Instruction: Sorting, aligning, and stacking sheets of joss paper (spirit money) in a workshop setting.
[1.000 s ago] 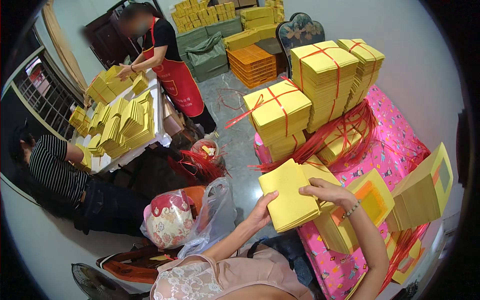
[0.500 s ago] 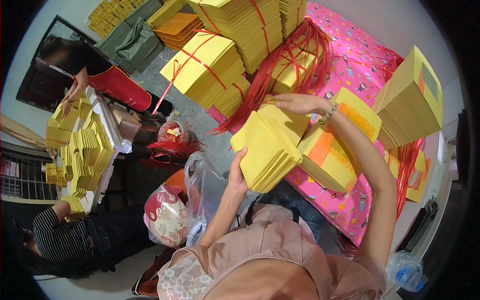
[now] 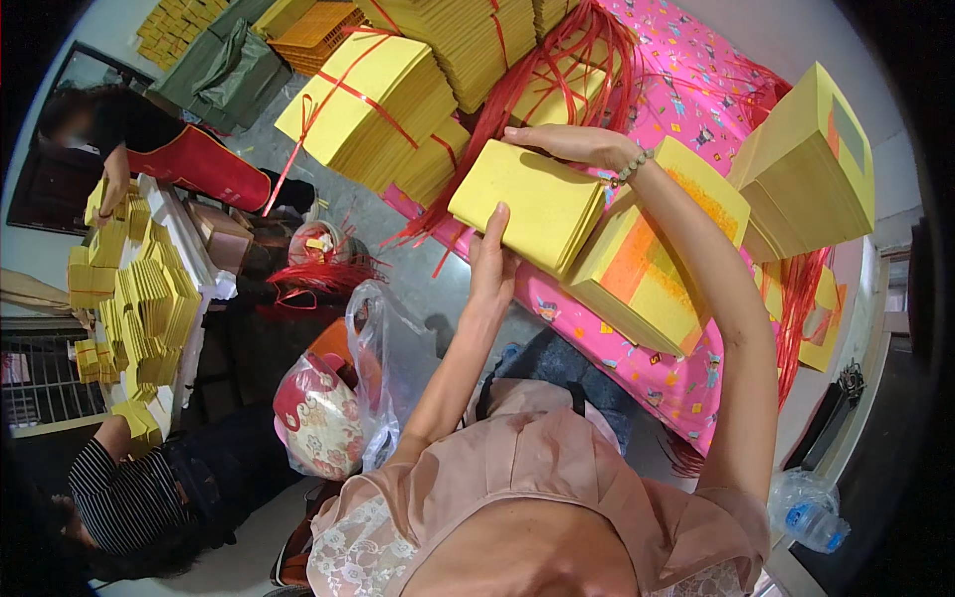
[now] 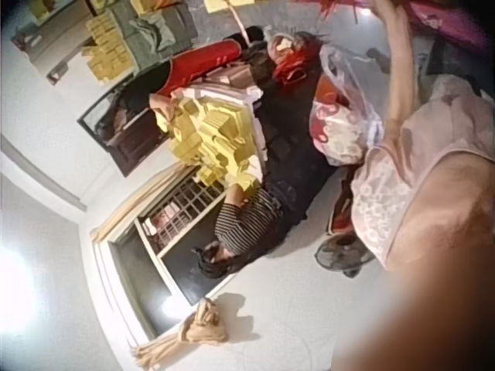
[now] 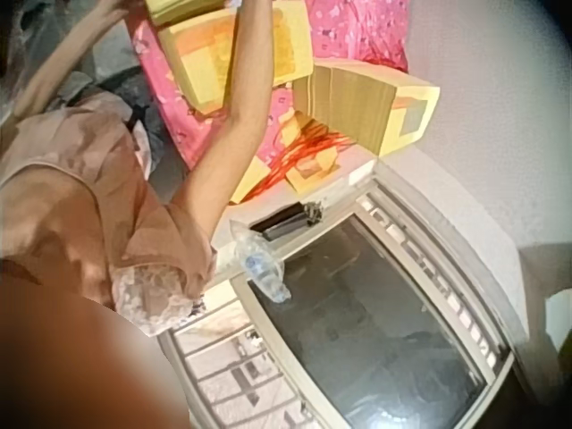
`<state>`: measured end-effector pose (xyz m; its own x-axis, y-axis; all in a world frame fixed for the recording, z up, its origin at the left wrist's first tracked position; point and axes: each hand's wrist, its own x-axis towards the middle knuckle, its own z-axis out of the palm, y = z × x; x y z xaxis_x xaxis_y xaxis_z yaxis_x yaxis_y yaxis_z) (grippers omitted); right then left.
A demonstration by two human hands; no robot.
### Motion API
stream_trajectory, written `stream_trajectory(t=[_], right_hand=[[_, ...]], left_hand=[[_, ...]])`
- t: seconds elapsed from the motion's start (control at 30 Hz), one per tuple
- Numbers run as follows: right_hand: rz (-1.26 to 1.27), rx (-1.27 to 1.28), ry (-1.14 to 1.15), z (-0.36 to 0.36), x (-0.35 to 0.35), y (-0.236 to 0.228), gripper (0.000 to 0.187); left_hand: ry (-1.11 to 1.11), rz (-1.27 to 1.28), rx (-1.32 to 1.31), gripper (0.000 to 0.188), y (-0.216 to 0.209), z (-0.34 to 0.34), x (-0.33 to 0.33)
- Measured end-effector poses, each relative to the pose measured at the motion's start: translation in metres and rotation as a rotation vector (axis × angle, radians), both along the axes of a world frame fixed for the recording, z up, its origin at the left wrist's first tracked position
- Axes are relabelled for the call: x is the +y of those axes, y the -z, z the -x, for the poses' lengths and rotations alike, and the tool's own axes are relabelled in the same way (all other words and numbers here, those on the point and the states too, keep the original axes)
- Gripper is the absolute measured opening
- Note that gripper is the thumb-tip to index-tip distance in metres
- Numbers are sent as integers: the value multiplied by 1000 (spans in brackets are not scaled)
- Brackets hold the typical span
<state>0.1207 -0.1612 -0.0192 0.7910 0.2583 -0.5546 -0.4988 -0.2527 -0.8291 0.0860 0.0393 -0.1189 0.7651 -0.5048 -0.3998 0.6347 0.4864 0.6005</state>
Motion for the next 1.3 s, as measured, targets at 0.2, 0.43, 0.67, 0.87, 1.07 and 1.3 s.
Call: stream_trajectory(t=[0.2,0.43,0.67,0.87,1.07,1.3], right_hand=[[569,-367,-63,11,-4,15,70],[664,-411,-204,11,-6,17,71],[1050,-712,-160,47,23,2,54],[1121,-587,-232,90,32,-32,30],[956,-677,-102,141,44,-64,26],[812,-812,293,213,43,-72,23]], left_hand=[[-97,-148,-94,58,14,-3,-22],[-125,-207,-130,74,33,1,-34],[-189,-274,-154,79,42,0,-45],[-110,-309,-82,84,27,-3,-45],[-43,-345,54,112,11,-7,-50],[73,-904,-176,129,17,-2,-51]])
